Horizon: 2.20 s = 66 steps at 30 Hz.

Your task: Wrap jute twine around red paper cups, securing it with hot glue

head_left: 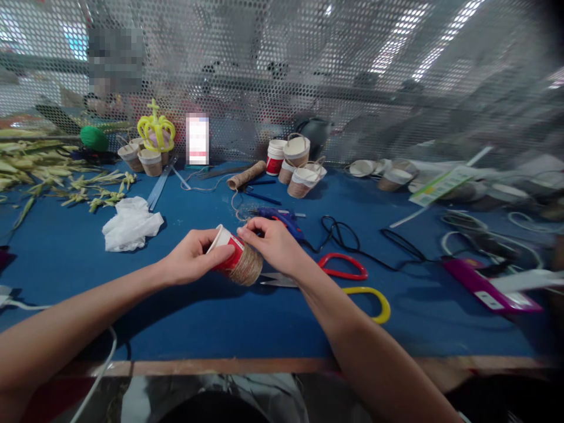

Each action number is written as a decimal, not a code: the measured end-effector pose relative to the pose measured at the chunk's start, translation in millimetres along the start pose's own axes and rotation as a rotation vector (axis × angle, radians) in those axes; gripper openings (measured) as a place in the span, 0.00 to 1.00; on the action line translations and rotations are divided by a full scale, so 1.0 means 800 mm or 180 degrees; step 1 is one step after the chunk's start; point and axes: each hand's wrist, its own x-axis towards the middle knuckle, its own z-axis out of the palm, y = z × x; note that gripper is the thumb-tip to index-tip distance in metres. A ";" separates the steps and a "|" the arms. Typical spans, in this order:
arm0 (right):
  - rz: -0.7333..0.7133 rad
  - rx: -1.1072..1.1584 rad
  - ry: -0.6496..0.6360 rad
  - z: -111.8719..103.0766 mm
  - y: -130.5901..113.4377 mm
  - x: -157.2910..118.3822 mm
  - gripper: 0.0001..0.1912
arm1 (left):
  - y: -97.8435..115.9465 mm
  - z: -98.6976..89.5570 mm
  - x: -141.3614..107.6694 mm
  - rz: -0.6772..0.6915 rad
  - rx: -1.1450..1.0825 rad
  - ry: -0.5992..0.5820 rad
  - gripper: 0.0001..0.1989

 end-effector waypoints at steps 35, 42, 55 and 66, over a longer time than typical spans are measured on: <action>-0.0543 -0.0711 0.0830 0.036 0.002 -0.009 0.23 | -0.022 0.005 0.024 -0.0578 -0.1937 0.1337 0.13; -0.0493 -0.0455 0.0819 0.036 0.009 -0.009 0.22 | -0.026 0.006 0.022 -0.0390 -0.1642 0.1340 0.14; -0.0473 -0.0394 0.0829 0.037 0.009 -0.009 0.20 | -0.030 0.007 0.020 -0.0256 -0.1493 0.1240 0.12; -0.0484 -0.0353 0.0807 0.036 0.011 -0.009 0.20 | -0.031 0.006 0.019 -0.0159 -0.1298 0.1199 0.13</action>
